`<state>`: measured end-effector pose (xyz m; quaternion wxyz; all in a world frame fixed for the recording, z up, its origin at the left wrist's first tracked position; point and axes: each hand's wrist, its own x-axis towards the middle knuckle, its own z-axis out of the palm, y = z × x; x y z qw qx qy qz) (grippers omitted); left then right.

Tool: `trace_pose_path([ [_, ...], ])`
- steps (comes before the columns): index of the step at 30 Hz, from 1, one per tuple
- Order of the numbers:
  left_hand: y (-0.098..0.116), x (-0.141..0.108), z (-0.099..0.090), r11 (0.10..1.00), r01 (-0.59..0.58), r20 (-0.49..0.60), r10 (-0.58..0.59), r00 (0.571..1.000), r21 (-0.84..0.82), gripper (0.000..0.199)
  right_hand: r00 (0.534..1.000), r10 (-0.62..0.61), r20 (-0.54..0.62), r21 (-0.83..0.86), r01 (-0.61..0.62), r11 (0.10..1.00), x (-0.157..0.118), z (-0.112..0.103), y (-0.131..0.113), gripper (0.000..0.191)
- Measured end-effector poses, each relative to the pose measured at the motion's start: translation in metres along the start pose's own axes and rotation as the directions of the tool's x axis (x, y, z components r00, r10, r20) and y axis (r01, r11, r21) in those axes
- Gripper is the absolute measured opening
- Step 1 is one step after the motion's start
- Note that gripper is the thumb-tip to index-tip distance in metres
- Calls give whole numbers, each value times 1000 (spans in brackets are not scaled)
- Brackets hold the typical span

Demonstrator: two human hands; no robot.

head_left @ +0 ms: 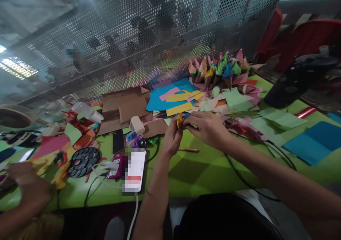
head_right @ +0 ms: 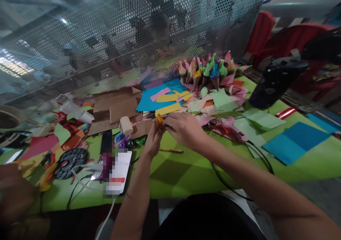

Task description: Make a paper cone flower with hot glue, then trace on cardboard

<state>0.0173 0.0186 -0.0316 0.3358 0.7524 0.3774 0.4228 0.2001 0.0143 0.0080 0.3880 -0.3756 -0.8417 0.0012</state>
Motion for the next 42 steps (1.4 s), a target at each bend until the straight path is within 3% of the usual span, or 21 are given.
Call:
trace_pose_path([
  [8,4,-1,-2,999,-4,17,5,1000,-51,47,999,33,25,47,-35,998,-1,1,2,17],
  [22,1,-1,-2,999,12,25,-10,1000,-45,46,998,-5,67,-24,7,1000,-1,-2,3,16],
  [42,-5,-2,-2,996,49,-14,-51,999,-78,50,999,19,30,3,-19,1000,-6,1,7,16],
])
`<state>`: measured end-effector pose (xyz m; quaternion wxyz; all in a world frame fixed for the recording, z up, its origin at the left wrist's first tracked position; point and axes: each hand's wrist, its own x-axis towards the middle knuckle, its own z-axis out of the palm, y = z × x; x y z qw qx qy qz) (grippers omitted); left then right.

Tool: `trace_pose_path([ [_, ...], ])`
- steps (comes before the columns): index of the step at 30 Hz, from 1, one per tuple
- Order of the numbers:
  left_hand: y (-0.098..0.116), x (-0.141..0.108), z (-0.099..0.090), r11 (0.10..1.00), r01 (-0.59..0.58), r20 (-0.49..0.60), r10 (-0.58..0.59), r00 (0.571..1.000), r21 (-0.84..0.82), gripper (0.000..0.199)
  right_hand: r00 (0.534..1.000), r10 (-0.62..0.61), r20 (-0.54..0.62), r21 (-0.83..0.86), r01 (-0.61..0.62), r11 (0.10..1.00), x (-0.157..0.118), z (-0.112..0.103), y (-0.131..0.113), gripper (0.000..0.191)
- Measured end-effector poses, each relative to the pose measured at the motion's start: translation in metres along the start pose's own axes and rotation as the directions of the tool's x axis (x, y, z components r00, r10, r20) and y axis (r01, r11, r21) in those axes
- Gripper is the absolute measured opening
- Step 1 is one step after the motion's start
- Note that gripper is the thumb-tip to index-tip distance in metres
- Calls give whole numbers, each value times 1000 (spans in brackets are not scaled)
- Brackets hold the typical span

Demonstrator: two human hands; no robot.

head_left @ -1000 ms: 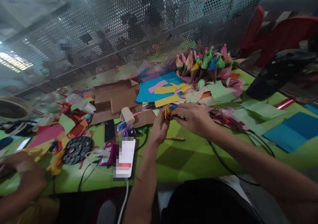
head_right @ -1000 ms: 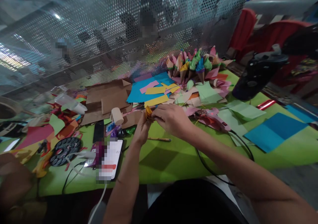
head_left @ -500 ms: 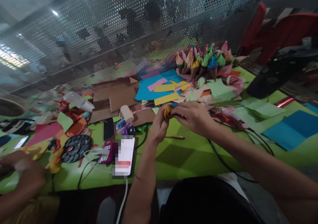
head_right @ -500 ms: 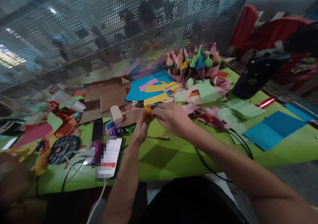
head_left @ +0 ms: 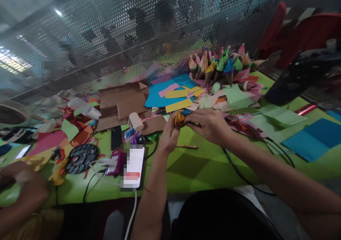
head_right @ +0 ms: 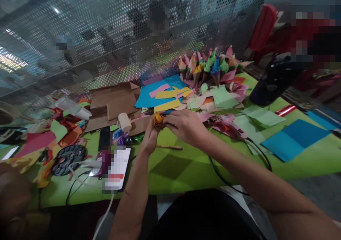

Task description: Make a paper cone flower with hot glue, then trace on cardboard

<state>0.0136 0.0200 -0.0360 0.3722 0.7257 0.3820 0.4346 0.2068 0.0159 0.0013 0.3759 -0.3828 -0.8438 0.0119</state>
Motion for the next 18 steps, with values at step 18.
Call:
trace_pose_path([
  [18,11,1,1,999,-1,2,1,1000,50,52,999,40,11,-48,-40,998,0,6,-8,14],
])
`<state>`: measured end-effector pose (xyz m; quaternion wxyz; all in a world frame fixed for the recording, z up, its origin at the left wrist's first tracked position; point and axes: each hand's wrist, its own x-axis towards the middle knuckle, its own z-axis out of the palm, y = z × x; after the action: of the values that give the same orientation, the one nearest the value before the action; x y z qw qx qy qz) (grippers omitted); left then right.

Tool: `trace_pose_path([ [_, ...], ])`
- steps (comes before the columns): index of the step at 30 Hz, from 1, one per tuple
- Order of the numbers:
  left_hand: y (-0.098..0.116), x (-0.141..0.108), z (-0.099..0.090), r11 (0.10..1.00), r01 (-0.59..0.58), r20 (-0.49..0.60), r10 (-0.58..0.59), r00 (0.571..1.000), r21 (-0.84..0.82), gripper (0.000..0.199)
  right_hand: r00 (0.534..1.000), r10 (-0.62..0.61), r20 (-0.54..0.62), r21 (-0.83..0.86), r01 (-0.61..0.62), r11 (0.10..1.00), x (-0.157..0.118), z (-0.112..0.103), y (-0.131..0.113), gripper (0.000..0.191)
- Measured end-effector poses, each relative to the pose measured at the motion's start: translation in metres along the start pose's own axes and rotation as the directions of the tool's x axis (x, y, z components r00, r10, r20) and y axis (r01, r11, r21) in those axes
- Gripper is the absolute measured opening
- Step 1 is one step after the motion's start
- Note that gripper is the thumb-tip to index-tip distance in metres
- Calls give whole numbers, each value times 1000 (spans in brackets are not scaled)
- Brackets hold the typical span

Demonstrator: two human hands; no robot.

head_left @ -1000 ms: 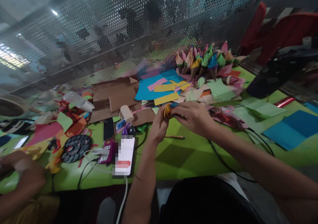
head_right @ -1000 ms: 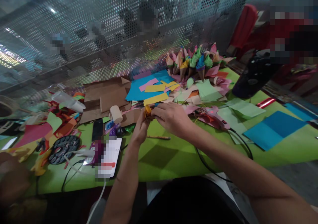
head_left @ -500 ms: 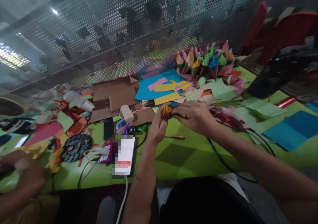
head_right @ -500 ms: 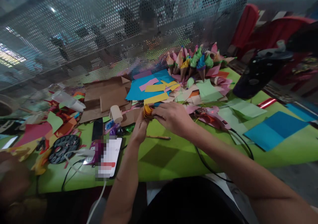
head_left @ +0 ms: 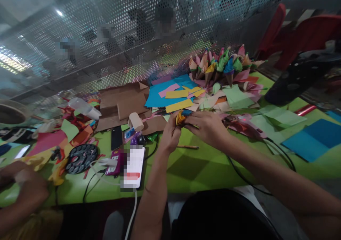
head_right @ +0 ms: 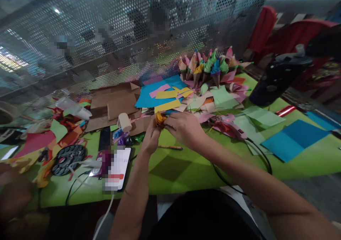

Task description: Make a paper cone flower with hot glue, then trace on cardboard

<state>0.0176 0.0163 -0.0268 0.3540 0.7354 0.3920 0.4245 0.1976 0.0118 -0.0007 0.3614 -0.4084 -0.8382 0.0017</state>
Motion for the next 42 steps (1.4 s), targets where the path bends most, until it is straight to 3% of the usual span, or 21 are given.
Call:
trace_pose_path([
  [17,-2,0,-2,1000,-2,-6,3,1000,21,53,1000,-13,-3,78,14,997,-1,-8,6,10],
  [26,-10,0,-1,1000,-17,-32,18,999,22,51,994,79,-70,194,-64,979,3,-22,6,9],
  [33,-10,0,-1,1000,-22,-44,22,999,3,53,994,99,-38,151,-92,984,-2,-14,6,9],
  [42,-9,-2,-1,997,-54,-60,58,997,64,53,978,135,-156,206,-102,973,-12,-3,-2,16],
])
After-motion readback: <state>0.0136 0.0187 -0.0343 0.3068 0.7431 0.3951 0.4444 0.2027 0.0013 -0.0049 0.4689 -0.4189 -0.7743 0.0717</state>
